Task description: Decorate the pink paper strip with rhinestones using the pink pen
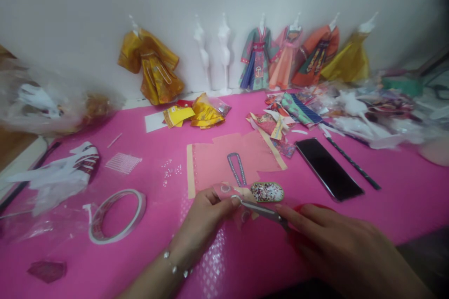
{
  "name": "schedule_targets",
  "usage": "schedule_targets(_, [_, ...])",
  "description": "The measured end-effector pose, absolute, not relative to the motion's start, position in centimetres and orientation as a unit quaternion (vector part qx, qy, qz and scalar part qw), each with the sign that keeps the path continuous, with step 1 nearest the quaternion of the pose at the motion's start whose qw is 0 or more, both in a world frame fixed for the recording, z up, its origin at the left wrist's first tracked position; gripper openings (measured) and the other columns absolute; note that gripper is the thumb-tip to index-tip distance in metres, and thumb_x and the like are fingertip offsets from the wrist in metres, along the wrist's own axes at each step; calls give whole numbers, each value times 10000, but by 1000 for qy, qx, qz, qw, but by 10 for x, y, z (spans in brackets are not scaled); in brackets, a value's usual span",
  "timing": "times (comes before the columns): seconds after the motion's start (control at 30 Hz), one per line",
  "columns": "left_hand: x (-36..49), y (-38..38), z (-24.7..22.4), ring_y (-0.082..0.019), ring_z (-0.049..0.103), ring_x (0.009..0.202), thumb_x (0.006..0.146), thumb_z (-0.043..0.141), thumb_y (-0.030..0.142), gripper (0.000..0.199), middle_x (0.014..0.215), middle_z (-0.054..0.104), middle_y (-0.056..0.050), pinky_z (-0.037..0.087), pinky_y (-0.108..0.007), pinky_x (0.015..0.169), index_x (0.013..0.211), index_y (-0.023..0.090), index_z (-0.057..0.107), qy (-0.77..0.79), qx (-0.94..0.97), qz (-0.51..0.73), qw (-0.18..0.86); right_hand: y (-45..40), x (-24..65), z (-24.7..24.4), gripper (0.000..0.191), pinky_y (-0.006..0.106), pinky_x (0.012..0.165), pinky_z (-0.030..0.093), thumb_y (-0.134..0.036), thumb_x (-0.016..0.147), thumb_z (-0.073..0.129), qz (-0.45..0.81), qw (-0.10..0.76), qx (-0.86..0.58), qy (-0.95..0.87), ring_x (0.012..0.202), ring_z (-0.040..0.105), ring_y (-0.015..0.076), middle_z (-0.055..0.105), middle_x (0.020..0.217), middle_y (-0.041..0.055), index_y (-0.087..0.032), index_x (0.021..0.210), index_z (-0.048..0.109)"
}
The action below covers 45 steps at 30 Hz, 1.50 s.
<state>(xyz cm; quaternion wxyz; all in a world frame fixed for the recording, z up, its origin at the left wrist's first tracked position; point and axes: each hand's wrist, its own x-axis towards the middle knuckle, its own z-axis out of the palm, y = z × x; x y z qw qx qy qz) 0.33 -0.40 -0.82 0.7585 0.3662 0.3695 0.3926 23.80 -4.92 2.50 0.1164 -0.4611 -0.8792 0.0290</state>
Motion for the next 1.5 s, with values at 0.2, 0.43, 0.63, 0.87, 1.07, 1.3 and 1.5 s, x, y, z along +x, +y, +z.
schedule_targets(0.2, [3,-5,-8,-155,557,593,834,669,285,192,650,663,-54,414,-282,601,725,136,724,372,360,395,759,-49,236,27,350,294,451,447,-152,920,355,33,107,-459,-881,533,624,191,671,796,34,-265,1147,595])
schedule_targets(0.43, [3,-3,-6,-156,556,591,840,658,260,195,632,659,-50,422,-280,607,705,137,728,360,357,393,767,-49,237,27,314,286,432,394,-173,943,361,20,110,-460,-881,512,595,170,668,786,28,-264,1102,616])
schedule_targets(0.63, [4,-5,-6,-141,586,611,849,643,216,195,646,681,-48,440,-253,612,706,125,739,345,339,398,779,-48,236,31,339,302,458,405,-126,920,347,8,114,-454,-884,556,629,186,671,793,26,-254,1113,594])
schedule_targets(0.87, [5,-5,-6,-141,603,627,868,622,198,181,671,696,-52,453,-255,626,774,116,753,338,330,399,786,-46,237,34,370,309,480,396,-99,865,414,19,96,-451,-887,584,650,181,662,794,5,-269,1164,549])
schedule_targets(1.07, [5,-5,-4,-158,586,652,880,604,208,235,663,671,-55,433,-276,654,702,117,728,326,355,392,784,-46,237,39,344,313,486,360,-95,836,469,31,84,-452,-888,575,643,177,650,759,-18,-279,1114,552])
schedule_targets(1.3, [5,-3,-6,-156,571,637,863,633,228,234,630,656,-48,418,-270,643,676,115,718,322,359,397,781,-46,236,44,323,319,457,316,-78,811,483,13,72,-444,-893,534,633,181,643,722,-17,-261,1066,559])
schedule_targets(1.5, [6,-6,-6,-149,582,610,846,643,195,195,612,662,-49,441,-259,618,701,94,726,323,334,405,787,-43,234,46,325,319,472,340,-62,832,419,13,91,-438,-894,535,638,171,650,717,-18,-264,1037,570])
